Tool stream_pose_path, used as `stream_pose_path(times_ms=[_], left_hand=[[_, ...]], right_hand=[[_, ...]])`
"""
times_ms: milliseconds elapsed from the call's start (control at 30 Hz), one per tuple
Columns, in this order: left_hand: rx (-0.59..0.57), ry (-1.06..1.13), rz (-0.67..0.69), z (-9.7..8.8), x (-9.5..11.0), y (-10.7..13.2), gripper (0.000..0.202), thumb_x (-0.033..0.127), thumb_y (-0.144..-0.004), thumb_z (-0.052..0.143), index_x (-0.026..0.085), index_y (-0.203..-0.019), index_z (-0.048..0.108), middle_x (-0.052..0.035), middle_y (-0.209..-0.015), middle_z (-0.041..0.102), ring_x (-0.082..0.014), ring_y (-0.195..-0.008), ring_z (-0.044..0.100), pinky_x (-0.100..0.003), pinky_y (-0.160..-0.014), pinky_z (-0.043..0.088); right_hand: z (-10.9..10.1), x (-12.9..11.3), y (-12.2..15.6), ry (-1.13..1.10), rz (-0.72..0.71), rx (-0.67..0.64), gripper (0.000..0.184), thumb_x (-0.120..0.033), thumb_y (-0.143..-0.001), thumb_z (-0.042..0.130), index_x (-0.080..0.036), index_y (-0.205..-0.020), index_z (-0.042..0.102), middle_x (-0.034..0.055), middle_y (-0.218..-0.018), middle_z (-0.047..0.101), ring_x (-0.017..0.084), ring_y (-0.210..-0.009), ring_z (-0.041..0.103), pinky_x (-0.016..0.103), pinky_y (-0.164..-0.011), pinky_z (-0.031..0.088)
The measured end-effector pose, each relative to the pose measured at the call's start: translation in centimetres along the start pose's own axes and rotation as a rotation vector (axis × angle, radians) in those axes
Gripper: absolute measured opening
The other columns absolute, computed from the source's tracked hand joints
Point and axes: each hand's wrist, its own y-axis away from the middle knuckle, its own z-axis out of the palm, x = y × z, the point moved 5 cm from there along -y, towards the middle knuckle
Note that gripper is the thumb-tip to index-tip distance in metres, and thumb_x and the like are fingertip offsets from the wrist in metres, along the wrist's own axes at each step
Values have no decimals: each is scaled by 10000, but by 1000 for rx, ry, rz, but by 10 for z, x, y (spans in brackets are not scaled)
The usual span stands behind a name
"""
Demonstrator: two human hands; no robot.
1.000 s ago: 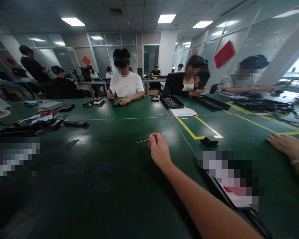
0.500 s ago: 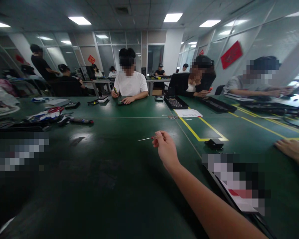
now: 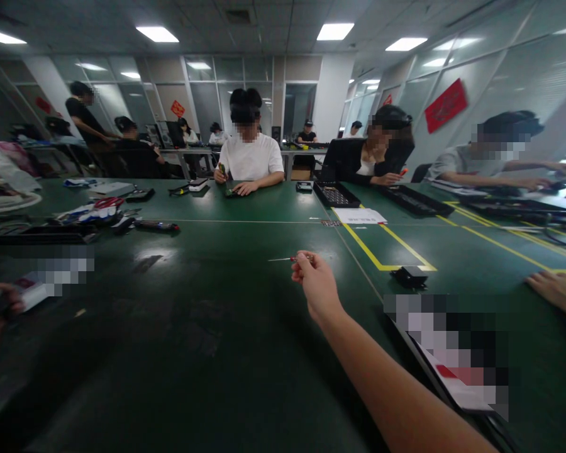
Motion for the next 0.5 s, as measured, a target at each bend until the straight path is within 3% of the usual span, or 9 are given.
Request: stream_pose_path(times_ms=[100, 167, 300, 433, 500], left_hand=[[-262, 179, -99, 44, 13, 12, 147, 70, -846, 394, 133, -779, 508, 105, -603, 541, -51, -667, 472, -127, -645, 379], [-455, 242, -73, 79, 28, 26, 163, 86, -810, 366, 144, -796, 517, 78, -613, 549, -75, -653, 460, -168, -635, 372], [-814, 207, 147, 156, 59, 72, 167, 130, -718, 393, 150, -752, 555, 16, -606, 533, -126, -640, 460, -243, -622, 365], [-1031, 132, 384, 225, 78, 130, 158, 201, -648, 429, 166, -673, 581, -28, -622, 543, -174, -637, 468, -298, -619, 361], [-1090, 72, 464, 251, 82, 157, 175, 227, -682, 417, 175, -657, 583, -36, -645, 547, -191, -670, 490, -314, -647, 375]], right_hand=[[-1, 13, -4, 111, -11, -33, 328, -526, -783, 702, -212, -730, 622, -2, -643, 558, 151, -565, 521, 317, -549, 468], [-3, 18, -6, 131, -17, -37, 365, -564, -776, 702, -213, -716, 624, -12, -615, 538, 147, -546, 499, 315, -539, 455], [-7, 21, -10, 123, -20, -17, 392, -598, -763, 715, -212, -750, 651, -11, -623, 549, 145, -543, 493, 317, -539, 464], [-10, 24, -11, 146, -29, -6, 409, -616, -774, 699, -215, -717, 641, -5, -615, 563, 147, -529, 496, 324, -534, 466], [-11, 24, -11, 136, -33, 3, 412, -621, -770, 702, -218, -722, 636, -10, -608, 563, 144, -518, 491, 323, -533, 467]])
